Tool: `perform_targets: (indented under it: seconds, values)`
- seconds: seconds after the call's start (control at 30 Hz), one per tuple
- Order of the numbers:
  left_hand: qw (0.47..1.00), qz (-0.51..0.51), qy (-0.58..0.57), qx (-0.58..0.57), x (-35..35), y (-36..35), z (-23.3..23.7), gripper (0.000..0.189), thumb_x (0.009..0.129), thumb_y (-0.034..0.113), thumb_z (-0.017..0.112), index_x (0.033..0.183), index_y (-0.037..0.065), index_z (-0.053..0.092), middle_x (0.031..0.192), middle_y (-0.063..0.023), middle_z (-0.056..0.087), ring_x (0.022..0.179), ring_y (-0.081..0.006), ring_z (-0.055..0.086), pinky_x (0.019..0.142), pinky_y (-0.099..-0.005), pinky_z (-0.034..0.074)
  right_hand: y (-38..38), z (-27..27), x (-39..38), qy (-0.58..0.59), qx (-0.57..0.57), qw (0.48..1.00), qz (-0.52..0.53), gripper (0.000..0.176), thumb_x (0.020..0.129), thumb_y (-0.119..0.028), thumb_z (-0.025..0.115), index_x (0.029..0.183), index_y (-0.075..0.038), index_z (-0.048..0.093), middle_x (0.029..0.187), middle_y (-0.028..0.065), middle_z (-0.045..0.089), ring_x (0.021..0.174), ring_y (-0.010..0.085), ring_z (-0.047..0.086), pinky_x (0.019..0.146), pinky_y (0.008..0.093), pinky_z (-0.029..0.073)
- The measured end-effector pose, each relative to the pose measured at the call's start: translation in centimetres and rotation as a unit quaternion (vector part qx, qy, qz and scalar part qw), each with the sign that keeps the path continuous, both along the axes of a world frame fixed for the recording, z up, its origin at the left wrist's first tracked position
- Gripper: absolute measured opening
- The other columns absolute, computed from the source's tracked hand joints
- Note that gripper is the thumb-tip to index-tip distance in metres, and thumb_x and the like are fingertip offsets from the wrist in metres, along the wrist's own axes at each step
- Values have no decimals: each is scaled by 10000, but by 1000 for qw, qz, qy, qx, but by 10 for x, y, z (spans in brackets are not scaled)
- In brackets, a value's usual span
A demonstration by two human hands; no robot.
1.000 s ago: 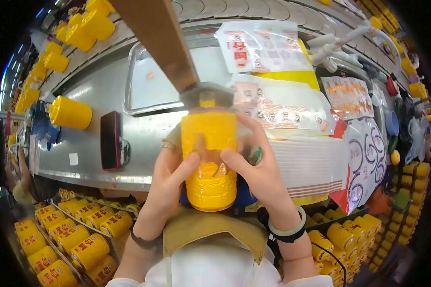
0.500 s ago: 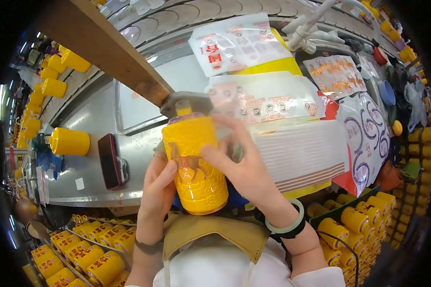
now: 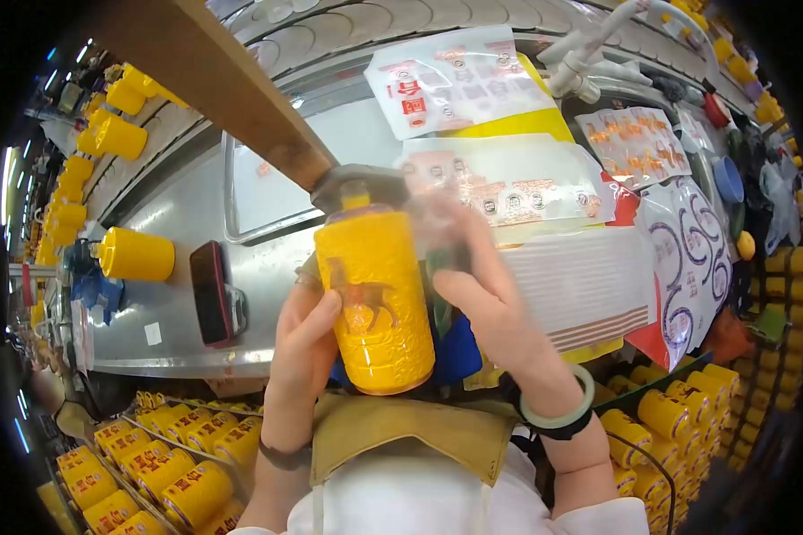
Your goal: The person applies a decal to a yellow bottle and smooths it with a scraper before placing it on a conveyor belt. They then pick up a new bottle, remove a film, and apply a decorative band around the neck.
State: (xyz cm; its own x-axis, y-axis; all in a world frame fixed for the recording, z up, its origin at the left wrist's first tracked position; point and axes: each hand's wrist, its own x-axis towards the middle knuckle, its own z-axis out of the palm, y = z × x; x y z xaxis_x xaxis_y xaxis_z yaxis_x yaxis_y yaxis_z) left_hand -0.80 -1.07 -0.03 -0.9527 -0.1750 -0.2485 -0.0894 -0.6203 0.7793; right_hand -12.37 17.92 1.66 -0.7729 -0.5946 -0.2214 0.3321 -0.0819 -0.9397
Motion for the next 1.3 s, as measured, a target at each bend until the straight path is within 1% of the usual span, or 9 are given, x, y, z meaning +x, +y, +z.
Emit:
perform_targets:
  seconds: [0.23,0.33,0.6,0.77,0.93,1.03,1.1,1.23,1.3]
  values:
    - [1000,11,8,-1,0,1,2,683,1011,120,632,1575,-50,288,1523,-157,481,1419,-246,479,1194,-409,363,3,21,-13,376,65,923,-56,340,893,108,644,1202,-23,699,1114,92,741,1023,201,670,890,281,525]
    - [1000,17,9,-1,0,2,1,671,1008,106,638,1570,-44,302,1512,-156,491,1400,-241,498,1182,-407,381,-2,29,-10,658,94,746,44,280,763,-16,704,1023,-88,780,1119,33,746,974,247,676,877,378,527]
    - [999,37,10,-37,-3,6,5,664,1008,129,671,1555,-33,332,1470,-152,535,1337,-223,551,1148,-385,429,14,49,21,713,62,678,170,291,807,-103,712,1095,-96,753,1089,0,742,952,175,672,718,316,505]
    - [996,67,-12,-61,-3,12,18,588,1056,181,610,1548,-19,360,1477,-152,533,1337,-217,553,1145,-376,433,2,52,9,752,119,642,86,302,769,-108,742,1069,-76,745,1061,12,740,925,170,659,719,317,507]
    - [999,25,17,-23,3,10,19,784,1114,592,278,1628,2,226,1655,-198,356,1510,-303,370,1251,-457,270,-15,60,22,698,130,675,199,344,814,-104,732,1155,-64,713,1055,69,705,897,244,655,723,370,522]
    - [998,49,40,-29,4,13,13,787,1119,580,274,1649,7,167,1655,-198,353,1520,-315,357,1256,-458,263,-46,54,-17,668,184,713,110,328,826,-51,755,1146,-43,679,989,125,664,914,325,667,731,417,543]
    - [996,70,27,-41,10,18,8,794,1117,588,268,1648,5,175,1656,-213,340,1528,-320,344,1256,-460,265,-56,64,-36,712,233,657,89,370,805,-120,746,1153,-50,641,1060,139,665,906,344,653,746,432,540]
    - [982,110,56,-142,27,22,-13,839,1099,622,284,1645,-6,180,1655,-198,335,1538,-295,324,1264,-459,256,-47,74,-14,637,175,736,146,344,821,-98,774,1144,-58,663,1063,133,681,950,334,672,772,410,552]
    - [973,114,95,-176,29,23,-10,866,1089,629,312,1654,-8,157,1668,-187,310,1536,-289,327,1258,-456,259,-53,70,-8,667,185,709,136,312,830,-72,771,1126,-55,675,995,130,682,941,329,671,768,422,553]
